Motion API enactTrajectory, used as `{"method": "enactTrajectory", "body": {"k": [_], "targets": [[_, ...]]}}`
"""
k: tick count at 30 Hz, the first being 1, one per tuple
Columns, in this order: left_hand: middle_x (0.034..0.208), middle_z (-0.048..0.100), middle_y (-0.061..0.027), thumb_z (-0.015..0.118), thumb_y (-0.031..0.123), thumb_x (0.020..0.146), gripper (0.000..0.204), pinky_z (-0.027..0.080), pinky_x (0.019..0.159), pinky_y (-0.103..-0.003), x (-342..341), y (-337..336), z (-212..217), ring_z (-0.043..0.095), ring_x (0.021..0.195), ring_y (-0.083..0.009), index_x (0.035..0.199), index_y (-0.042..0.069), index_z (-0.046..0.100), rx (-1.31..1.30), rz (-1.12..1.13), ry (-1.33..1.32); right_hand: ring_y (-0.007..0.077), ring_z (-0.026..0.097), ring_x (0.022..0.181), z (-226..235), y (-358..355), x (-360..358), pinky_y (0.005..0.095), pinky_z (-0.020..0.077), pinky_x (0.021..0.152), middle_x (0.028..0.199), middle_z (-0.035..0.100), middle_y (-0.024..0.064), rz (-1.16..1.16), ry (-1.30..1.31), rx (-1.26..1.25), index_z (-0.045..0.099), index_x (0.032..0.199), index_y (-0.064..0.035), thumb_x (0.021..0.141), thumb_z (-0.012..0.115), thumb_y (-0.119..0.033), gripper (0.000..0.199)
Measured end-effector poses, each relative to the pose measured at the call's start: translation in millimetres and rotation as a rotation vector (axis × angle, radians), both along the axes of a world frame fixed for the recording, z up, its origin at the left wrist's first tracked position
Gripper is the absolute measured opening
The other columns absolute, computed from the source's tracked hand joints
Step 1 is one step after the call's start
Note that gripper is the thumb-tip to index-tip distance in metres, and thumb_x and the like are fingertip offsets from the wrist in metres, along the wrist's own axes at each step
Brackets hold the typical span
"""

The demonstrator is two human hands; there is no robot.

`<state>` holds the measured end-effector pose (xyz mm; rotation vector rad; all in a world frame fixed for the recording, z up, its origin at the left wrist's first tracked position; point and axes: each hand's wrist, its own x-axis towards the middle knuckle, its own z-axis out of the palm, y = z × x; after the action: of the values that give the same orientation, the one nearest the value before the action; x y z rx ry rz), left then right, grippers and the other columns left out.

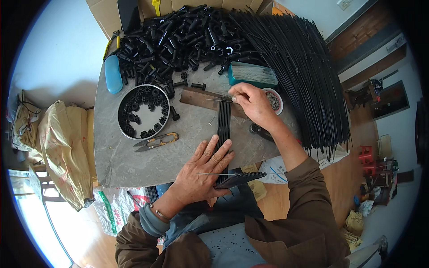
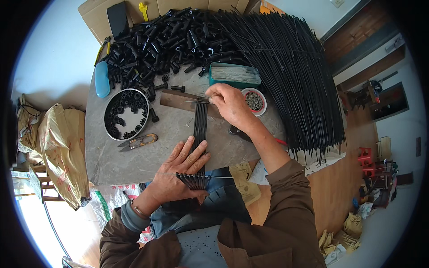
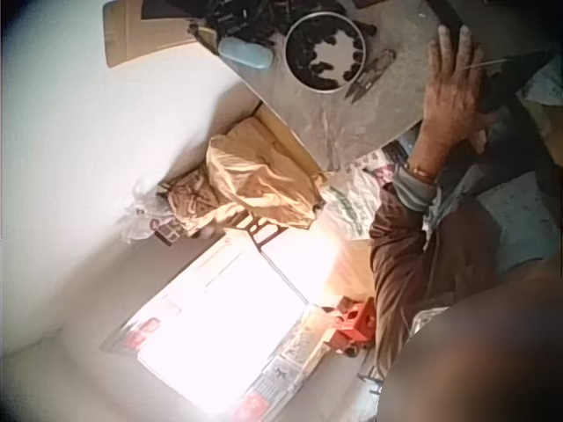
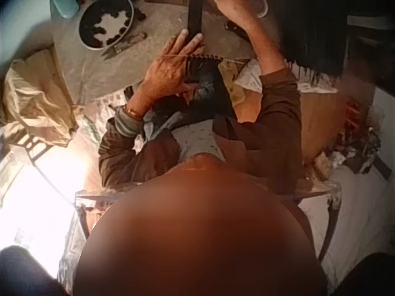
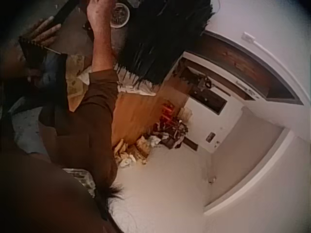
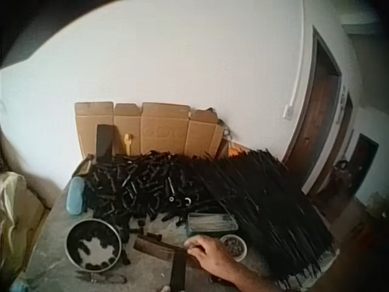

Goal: Assembling black plastic brush components using pliers at a workbench.

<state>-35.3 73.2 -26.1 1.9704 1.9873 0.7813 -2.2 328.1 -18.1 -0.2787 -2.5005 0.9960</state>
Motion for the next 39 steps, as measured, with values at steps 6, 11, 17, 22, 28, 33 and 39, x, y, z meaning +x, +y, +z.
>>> {"method": "enactTrajectory", "body": {"k": [6, 11, 17, 22, 28, 33, 39], "targets": [[0.150, 0.030, -0.0117, 0.077, 0.050, 0.061, 0.090, 0.021, 0.114, -0.047, 0, 0, 2, 0.021, 0.141, -0.0372, 0.134, 0.006, 0.047, -0.016, 0.003, 0.006, 0.0183, 0.063, 0.074, -7, 2, -9, 0.0292, 0.0496, 0.069, 0.084, 0.067, 0.0070, -0.021, 0.000, -0.063, 0.063, 0.099, -0.0008, 0.084, 0.061, -0.002, 0.015], [0.151, 0.029, -0.0116, 0.076, 0.051, 0.061, 0.090, 0.020, 0.114, -0.047, 0, 3, 1, 0.021, 0.141, -0.0369, 0.134, 0.006, 0.047, -0.012, -0.005, 0.007, 0.0281, 0.063, 0.080, 13, 12, 12, 0.0353, 0.0489, 0.074, 0.086, 0.067, 0.0104, -0.078, -0.100, 0.400, 0.066, 0.093, -0.0016, 0.081, 0.062, -0.007, 0.014], [0.151, 0.029, -0.0115, 0.075, 0.051, 0.063, 0.089, 0.020, 0.115, -0.046, 0, -2, 3, 0.020, 0.141, -0.0367, 0.134, 0.006, 0.046, -0.024, 0.017, 0.043, 0.0272, 0.063, 0.081, 9, 2, -5, 0.0376, 0.0479, 0.073, 0.087, 0.066, 0.0117, -0.047, -0.125, 0.212, 0.066, 0.096, -0.0035, 0.081, 0.062, -0.007, 0.016], [0.150, 0.029, -0.0133, 0.073, 0.055, 0.063, 0.091, 0.021, 0.114, -0.047, -2, 0, 0, 0.023, 0.140, -0.0366, 0.134, 0.005, 0.046, 0.020, -0.001, 0.087, 0.0299, 0.053, 0.108, 27, -19, 14, 0.0421, 0.0412, 0.088, 0.117, 0.058, 0.0094, -0.018, 0.094, 0.669, 0.062, 0.108, -0.0085, 0.075, 0.062, -0.004, 0.033], [0.147, 0.038, -0.0062, 0.068, 0.046, 0.075, 0.056, 0.012, 0.115, -0.049, -2, -7, -11, 0.024, 0.139, -0.0373, 0.120, 0.014, 0.061, 0.116, -0.163, 0.127, 0.0311, 0.038, 0.131, -6, -49, 38, 0.0565, 0.0237, 0.108, 0.126, 0.054, 0.0032, 0.377, 0.076, 0.790, 0.058, 0.119, -0.0108, 0.080, 0.054, -0.013, 0.039], [0.139, 0.048, -0.0128, 0.061, 0.029, 0.084, 0.026, 0.015, 0.114, -0.047, -30, -56, 98, 0.027, 0.140, -0.0351, 0.088, 0.007, 0.072, 0.378, 0.104, -0.356, 0.0214, 0.052, 0.113, 53, -74, 34, 0.0422, 0.0372, 0.097, 0.113, 0.060, 0.0069, 0.574, -0.160, 0.173, 0.055, 0.116, -0.0066, 0.089, 0.057, -0.020, 0.031], [0.111, 0.066, -0.0179, 0.050, 0.024, 0.093, 0.035, 0.046, 0.087, -0.036, -26, -79, 149, 0.061, 0.103, -0.0212, 0.080, -0.004, 0.066, 0.705, 0.722, -0.367, 0.0142, 0.060, 0.079, 58, -160, 70, 0.0276, 0.0465, 0.073, 0.085, 0.065, 0.0064, 1.049, -0.641, -0.706, 0.056, 0.100, 0.0031, 0.094, 0.053, -0.021, 0.025]]}}
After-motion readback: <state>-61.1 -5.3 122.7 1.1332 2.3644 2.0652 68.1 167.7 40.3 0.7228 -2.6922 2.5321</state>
